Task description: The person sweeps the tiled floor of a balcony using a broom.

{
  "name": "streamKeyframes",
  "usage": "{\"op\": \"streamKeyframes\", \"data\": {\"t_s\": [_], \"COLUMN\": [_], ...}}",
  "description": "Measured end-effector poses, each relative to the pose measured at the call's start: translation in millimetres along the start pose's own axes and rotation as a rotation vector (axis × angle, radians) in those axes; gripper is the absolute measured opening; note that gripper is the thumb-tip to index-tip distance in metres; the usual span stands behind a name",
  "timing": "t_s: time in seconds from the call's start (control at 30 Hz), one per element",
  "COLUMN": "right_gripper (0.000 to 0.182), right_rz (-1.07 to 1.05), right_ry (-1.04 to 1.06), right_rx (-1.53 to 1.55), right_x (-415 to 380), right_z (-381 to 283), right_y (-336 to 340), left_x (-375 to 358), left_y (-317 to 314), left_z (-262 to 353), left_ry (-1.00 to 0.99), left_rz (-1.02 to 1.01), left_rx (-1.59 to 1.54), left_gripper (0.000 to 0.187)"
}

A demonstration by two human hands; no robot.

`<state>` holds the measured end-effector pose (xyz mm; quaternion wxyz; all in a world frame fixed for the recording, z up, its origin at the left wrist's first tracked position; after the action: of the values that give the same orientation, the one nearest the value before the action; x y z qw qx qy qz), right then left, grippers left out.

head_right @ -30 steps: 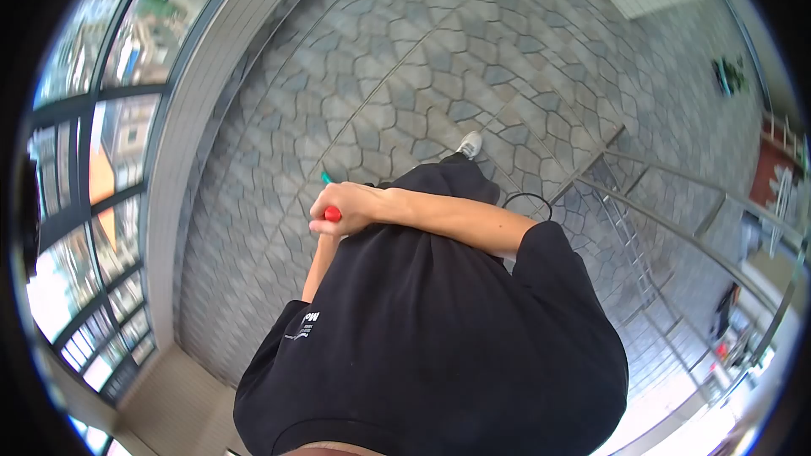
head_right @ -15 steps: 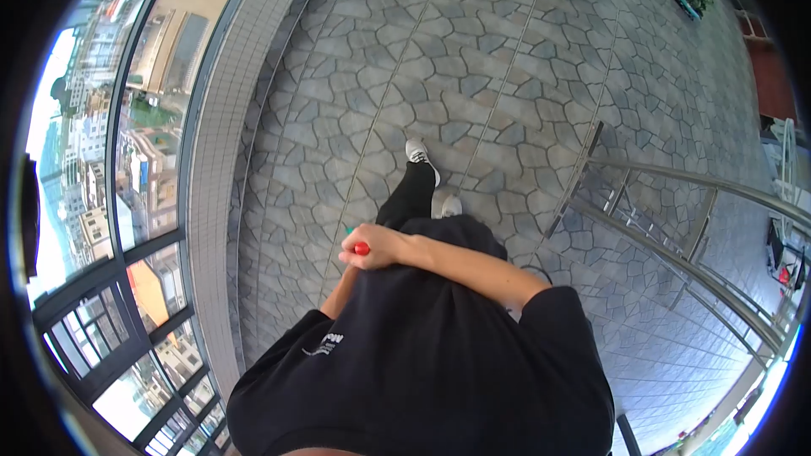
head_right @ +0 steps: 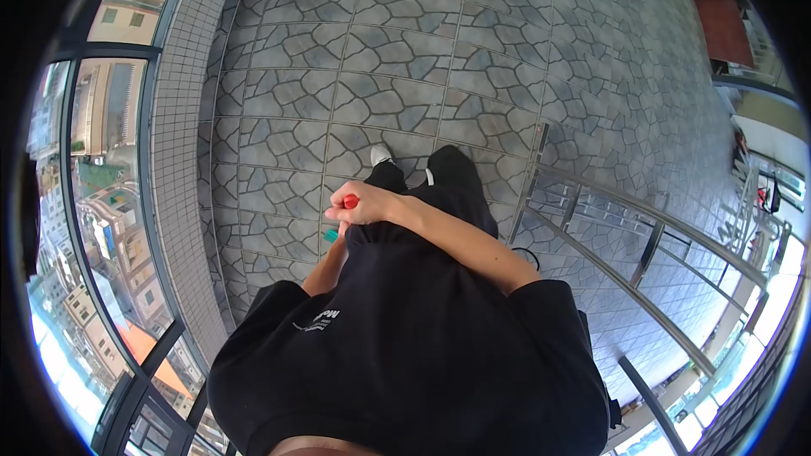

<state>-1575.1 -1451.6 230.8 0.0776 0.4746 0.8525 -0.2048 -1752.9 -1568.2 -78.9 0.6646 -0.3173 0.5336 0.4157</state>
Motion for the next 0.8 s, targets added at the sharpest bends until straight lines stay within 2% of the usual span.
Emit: {"op": "streamKeyframes", "data": {"t_s": [0.03,0.13,0.27,0.33,0.37,0.47,0.63,0.8], "right_gripper": [0.038,0.038,0.039,0.038,0.037,0.037,0.035,0.034], "right_rz": [0.003,0.030,-0.077,-0.186,-0.206,-0.260,-0.231,-0.190], "right_ry": [-0.006,-0.027,0.062,0.150,0.098,0.119,0.121,0.116], "right_rx": [0.078,0.049,-0.134,-0.170,-0.195,-0.256,-0.315,-0.291], "right_x": [9.4,22.5,37.1,44.0,48.8,49.0,71.5,104.3], "right_z": [-3.7,-22.6,-44.5,-59.3,-51.2,-84.4,-114.3,-129.9], "right_y": [12.3,61.1,129.7,168.6,189.9,254.9,341.0,388.0], "left_x": [0.9,1.8,8.3,12.9,13.3,21.1,32.7,47.3], "left_y": [5.3,16.7,13.2,-2.9,-16.8,-63.1,-121.8,-124.6], "left_z": [17.7,64.0,124.6,157.8,173.5,225.9,313.5,381.8], "left_ry": [0.010,0.053,0.101,0.097,0.087,0.021,-0.077,-0.087], "left_rz": [0.001,0.016,0.043,0.071,0.093,0.173,0.288,0.341], "left_rx": [0.018,0.051,0.053,0.021,-0.006,-0.093,-0.229,-0.307], "left_gripper": [0.013,0.014,0.016,0.018,0.018,0.020,0.022,0.025]}}
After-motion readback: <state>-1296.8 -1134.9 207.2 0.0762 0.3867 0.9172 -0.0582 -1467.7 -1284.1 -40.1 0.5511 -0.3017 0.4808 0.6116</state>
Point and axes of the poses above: each hand's wrist, its own x-axis towards the middle knuckle, its own y-axis out of the back of the hand, z = x × y, the point moved 5 cm from there along x, towards the middle knuckle, and after that the axes turned 3 degrees about x, right-handed, at the moved point
